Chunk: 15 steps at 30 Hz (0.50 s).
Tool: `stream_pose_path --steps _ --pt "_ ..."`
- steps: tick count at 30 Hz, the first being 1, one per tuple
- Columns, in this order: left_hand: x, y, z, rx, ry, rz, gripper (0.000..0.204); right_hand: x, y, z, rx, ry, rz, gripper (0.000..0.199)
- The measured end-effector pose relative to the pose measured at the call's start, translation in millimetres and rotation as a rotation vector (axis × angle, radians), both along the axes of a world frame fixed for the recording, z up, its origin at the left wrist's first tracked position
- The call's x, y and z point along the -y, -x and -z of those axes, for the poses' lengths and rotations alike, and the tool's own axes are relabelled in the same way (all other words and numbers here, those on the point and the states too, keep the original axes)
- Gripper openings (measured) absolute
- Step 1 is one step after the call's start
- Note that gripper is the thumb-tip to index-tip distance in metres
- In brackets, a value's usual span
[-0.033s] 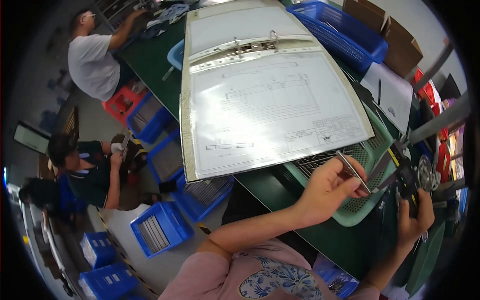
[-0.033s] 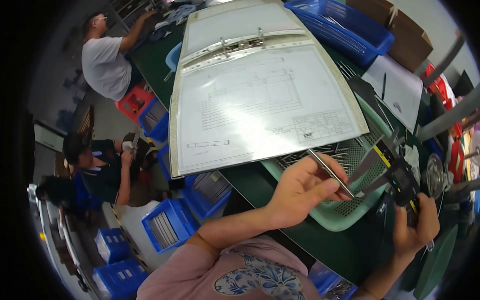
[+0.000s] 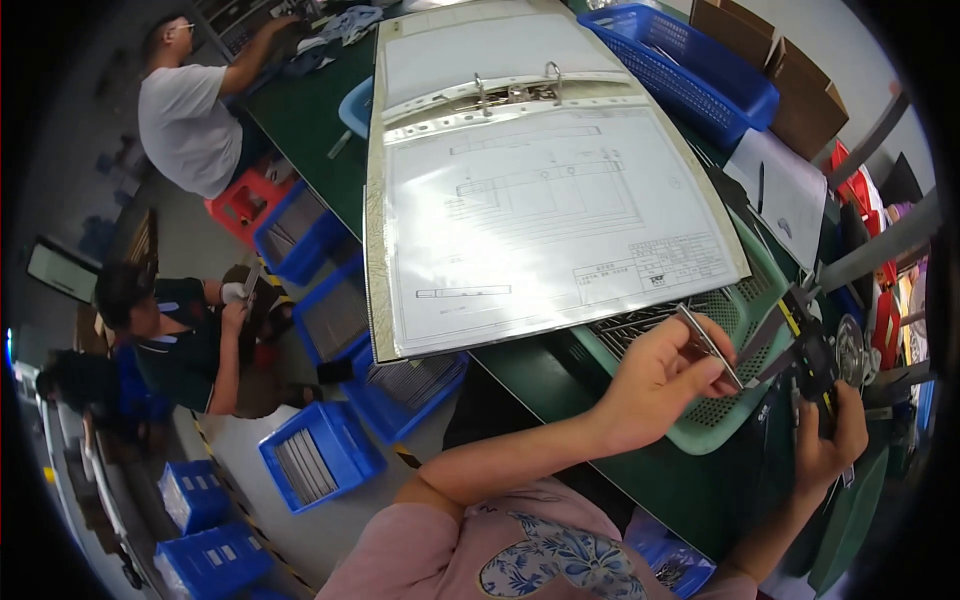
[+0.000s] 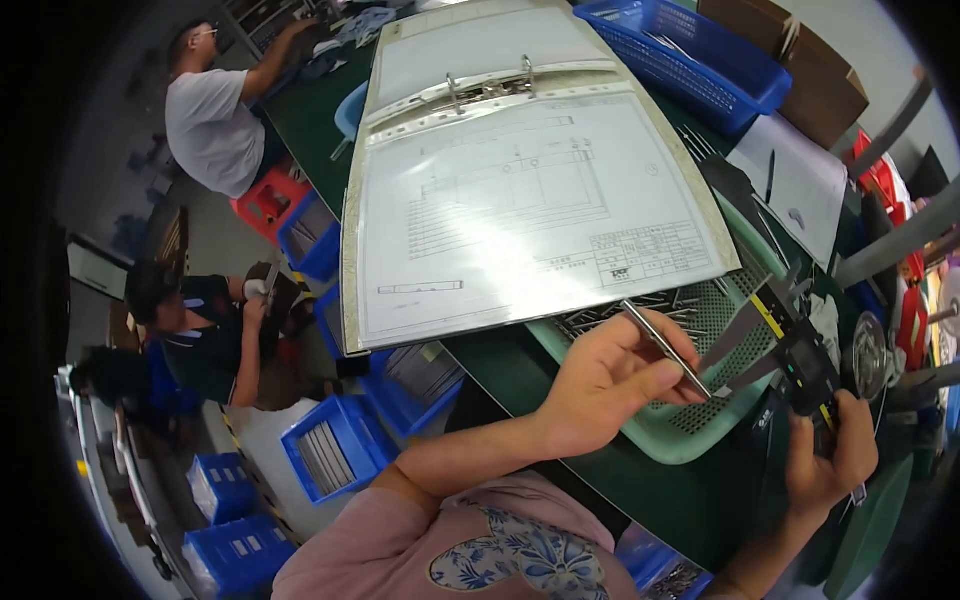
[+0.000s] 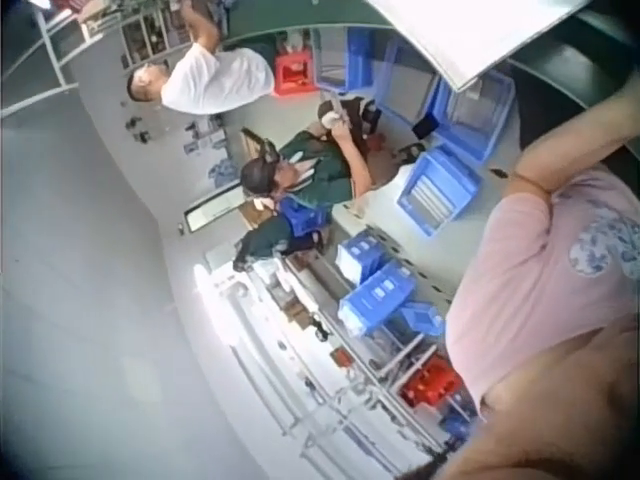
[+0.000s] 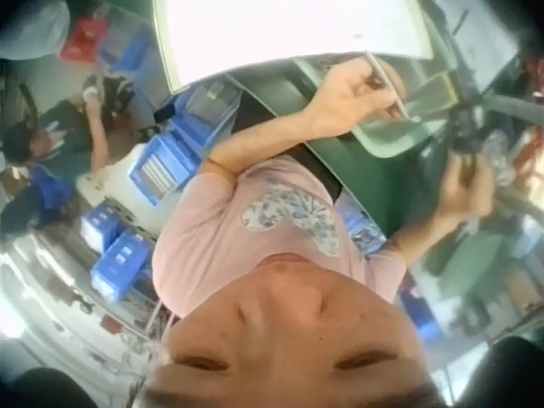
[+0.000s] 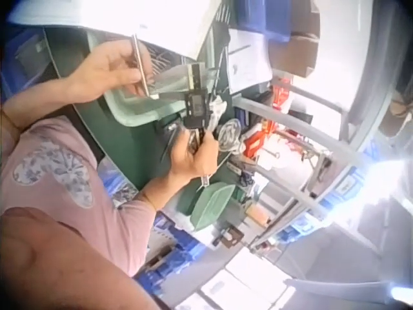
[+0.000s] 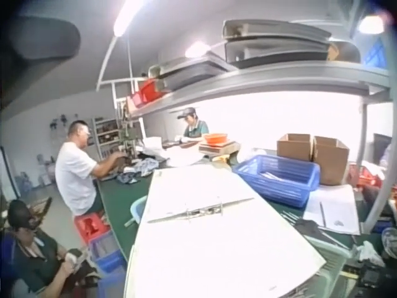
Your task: Using a digital caliper to measure metal rod components and recording the data while referencing a technical drawing.
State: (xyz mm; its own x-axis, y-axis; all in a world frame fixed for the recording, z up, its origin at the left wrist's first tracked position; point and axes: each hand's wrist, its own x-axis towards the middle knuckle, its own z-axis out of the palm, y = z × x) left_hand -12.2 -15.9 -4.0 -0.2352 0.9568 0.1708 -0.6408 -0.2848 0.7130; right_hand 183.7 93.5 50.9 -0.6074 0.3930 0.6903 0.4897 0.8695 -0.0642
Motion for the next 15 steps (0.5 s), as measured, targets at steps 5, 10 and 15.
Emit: stream_pose_path --steps 5,10,15 --pt "0.8 2.5 1.9 -0.01 -0.015 -0.024 0.017 -4.0 -11.4 4.5 0.06 0.171 0.064 0.029" --pt "-0.6 0.9 0.9 -0.035 -0.01 -0.024 0.017 -3.6 1.9 2.7 -0.012 0.037 -0.02 0.027" --pt "-0.1 0.9 0.0 -0.048 -0.01 -0.028 0.017 -4.1 -1.4 3.3 -0.006 0.072 -0.014 0.027"
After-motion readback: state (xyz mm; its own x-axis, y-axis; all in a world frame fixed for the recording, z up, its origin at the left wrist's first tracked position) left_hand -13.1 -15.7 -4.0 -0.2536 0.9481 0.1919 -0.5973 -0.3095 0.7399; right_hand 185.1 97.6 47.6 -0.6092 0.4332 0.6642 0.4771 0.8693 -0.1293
